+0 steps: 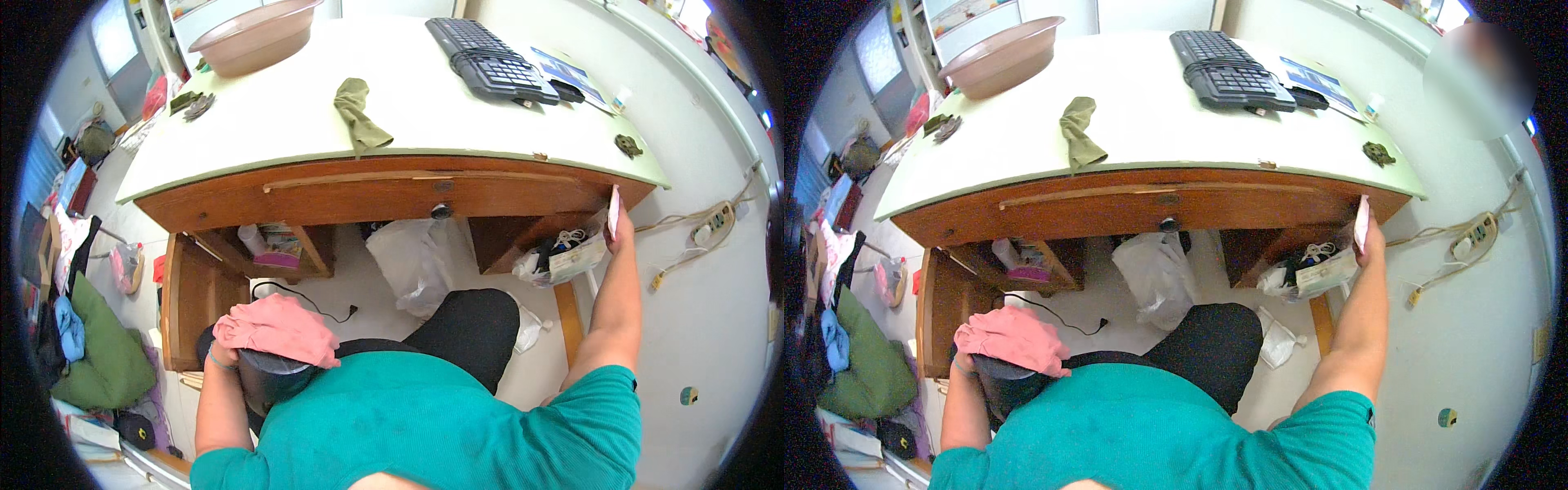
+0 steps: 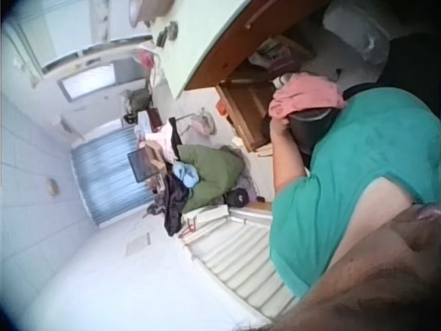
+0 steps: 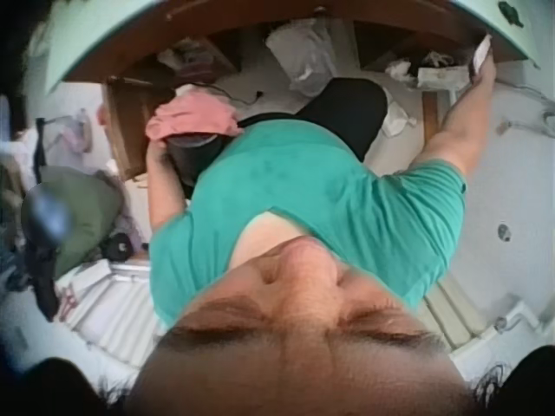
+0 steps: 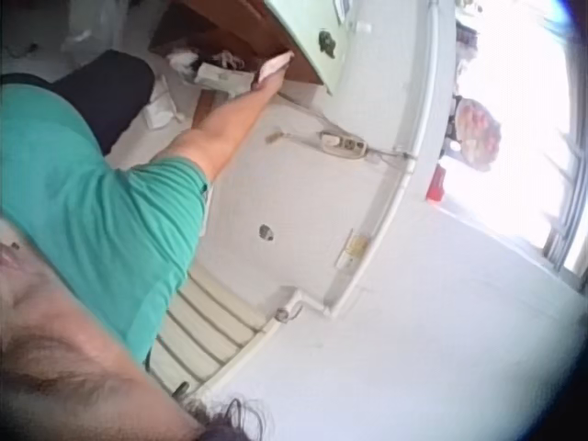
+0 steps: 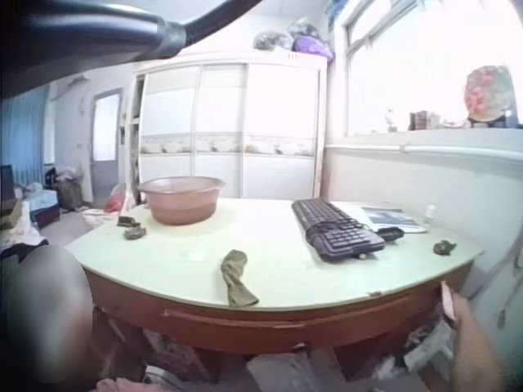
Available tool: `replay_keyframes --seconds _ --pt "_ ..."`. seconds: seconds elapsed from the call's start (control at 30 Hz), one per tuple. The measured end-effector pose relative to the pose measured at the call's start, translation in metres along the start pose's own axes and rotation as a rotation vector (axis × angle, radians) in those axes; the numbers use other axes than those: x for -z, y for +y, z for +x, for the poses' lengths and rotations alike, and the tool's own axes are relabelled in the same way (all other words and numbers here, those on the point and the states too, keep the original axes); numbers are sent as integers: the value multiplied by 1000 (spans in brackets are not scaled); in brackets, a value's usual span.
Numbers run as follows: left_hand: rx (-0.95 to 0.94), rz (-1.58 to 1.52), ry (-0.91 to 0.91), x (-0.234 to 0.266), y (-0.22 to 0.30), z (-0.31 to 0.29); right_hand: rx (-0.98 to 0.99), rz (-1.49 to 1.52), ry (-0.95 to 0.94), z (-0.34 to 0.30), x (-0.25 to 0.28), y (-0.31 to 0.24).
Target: The person wipes a black computer keyboard with a green cloth, then places it on a desk. They retrieve a black cylindrical speaker from a cabinet, wipe it with a pink cloth, and then with the green cloth before placing it on the desk. Finally, they wipe a white cylindrical object with the green cloth and place it on the desk.
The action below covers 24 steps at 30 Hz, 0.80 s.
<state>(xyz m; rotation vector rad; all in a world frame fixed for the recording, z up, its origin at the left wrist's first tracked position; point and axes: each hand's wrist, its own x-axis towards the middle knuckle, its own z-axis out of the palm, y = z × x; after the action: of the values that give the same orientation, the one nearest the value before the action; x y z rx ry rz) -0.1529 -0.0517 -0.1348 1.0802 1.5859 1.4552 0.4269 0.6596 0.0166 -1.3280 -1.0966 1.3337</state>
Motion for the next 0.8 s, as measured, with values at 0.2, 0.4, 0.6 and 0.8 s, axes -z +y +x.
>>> replay_keyframes --seconds 0.2,0.4,0.6,0.8 --pt "-167 115 86 14 -53 -25 -2 -97 97 17 -4 8" --pt "-154 15 71 1 -36 -22 316 -755 149 61 41 15" --pt "-121 -7 101 11 -35 -44 278 -531 26 33 58 19" --pt "-135 -33 83 19 -43 -33 215 -467 -22 -13 79 0"
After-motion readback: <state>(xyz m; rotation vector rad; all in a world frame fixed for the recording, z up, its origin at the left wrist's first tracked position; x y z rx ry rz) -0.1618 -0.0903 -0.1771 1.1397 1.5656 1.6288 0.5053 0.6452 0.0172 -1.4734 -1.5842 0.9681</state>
